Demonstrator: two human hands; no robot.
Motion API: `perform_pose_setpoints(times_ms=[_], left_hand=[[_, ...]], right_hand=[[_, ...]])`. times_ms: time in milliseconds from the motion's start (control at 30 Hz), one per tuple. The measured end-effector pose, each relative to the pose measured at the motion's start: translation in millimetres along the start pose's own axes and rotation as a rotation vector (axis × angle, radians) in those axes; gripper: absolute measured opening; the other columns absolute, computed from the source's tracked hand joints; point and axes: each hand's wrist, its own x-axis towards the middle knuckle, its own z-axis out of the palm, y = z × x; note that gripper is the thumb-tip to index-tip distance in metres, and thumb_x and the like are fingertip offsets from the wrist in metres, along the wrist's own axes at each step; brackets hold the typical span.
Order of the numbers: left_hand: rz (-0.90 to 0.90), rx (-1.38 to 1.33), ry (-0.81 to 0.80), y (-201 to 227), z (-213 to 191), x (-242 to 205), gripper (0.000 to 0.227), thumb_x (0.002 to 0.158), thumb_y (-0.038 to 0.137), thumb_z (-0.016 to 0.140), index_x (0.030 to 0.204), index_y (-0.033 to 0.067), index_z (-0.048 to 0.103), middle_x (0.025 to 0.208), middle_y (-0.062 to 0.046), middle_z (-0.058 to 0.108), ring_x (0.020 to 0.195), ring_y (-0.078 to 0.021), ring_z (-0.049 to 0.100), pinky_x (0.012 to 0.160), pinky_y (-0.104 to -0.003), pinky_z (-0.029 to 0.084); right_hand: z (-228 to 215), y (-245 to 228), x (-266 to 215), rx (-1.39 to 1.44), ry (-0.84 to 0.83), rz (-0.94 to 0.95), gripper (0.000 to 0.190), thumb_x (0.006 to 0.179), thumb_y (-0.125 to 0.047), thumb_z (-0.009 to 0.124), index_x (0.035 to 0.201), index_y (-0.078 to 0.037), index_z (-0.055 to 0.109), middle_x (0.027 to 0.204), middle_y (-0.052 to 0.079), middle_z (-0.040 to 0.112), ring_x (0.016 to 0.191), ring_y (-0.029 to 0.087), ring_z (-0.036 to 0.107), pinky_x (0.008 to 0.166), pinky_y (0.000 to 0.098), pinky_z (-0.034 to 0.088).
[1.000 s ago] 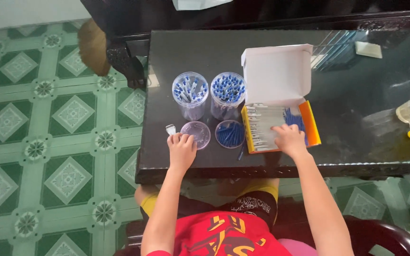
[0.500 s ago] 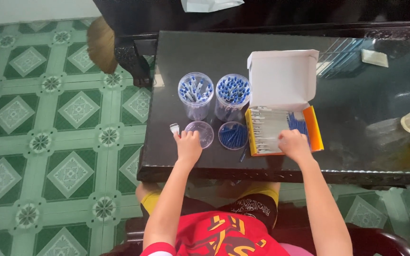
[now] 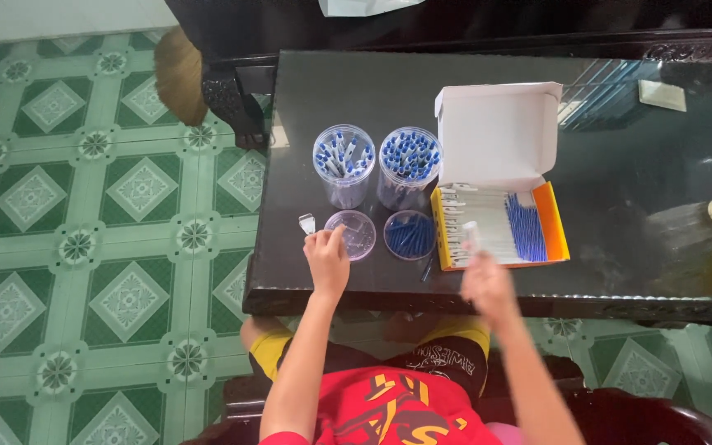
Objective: The person is manually assembling pens by inserting ink refills into pen barrels and organizing the finished products in a box.
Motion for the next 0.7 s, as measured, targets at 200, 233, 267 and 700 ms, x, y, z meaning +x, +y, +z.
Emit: perform_pose_setpoints(times_ms=[200, 233, 267, 700], left_hand=[[-0.659, -0.936, -0.065, 49, -10, -23, 0.014, 0.092, 0.007, 0.072, 0.104, 0.0082, 0.079, 0.088, -0.01, 0.074, 0.083, -0.0161, 0.063, 0.082, -0.033, 0.053], [-0.664, -0.928, -0.06, 58, -18, -24, 0.014, 0.092, 0.007, 0.072, 0.104, 0.0082, 0.079, 0.088, -0.01, 0.074, 0.083, -0.0161, 0.063, 0.082, -0.033, 0.053], [-0.7, -1.003, -0.077, 66, -25, -25, 0.016, 0.094, 0.007, 0.07, 0.108, 0.0066, 0.078, 0.085, -0.01, 0.074, 0.08, -0.015, 0.065, 0.08, -0.032, 0.056], [-0.642, -1.127, -0.047, 85, -44, -25, 0.019, 0.098, 0.005, 0.067, 0.114, -0.0009, 0.075, 0.077, -0.012, 0.069, 0.065, -0.0153, 0.07, 0.066, -0.031, 0.063]], right_hand=[[105, 11, -45, 0.06, -0.153, 0.137, 0.044, 0.102, -0.021, 0.053, 0.143, -0.006, 0.057, 0.044, 0.011, 0.06, 0.042, 0.022, 0.063, 0.051, 0.0324, 0.053], [109, 8, -48, 0.062, -0.162, 0.14, 0.044, 0.102, -0.021, 0.053, 0.143, -0.006, 0.057, 0.044, 0.011, 0.06, 0.042, 0.022, 0.063, 0.051, 0.0324, 0.053], [114, 5, -51, -0.026, -0.199, 0.144, 0.043, 0.101, -0.024, 0.056, 0.141, -0.01, 0.06, 0.044, 0.01, 0.062, 0.044, 0.021, 0.065, 0.052, 0.0313, 0.053], [99, -1, -53, -0.261, -0.226, 0.058, 0.042, 0.092, -0.025, 0.069, 0.135, -0.025, 0.07, 0.053, 0.006, 0.07, 0.056, 0.017, 0.069, 0.061, 0.03, 0.054]])
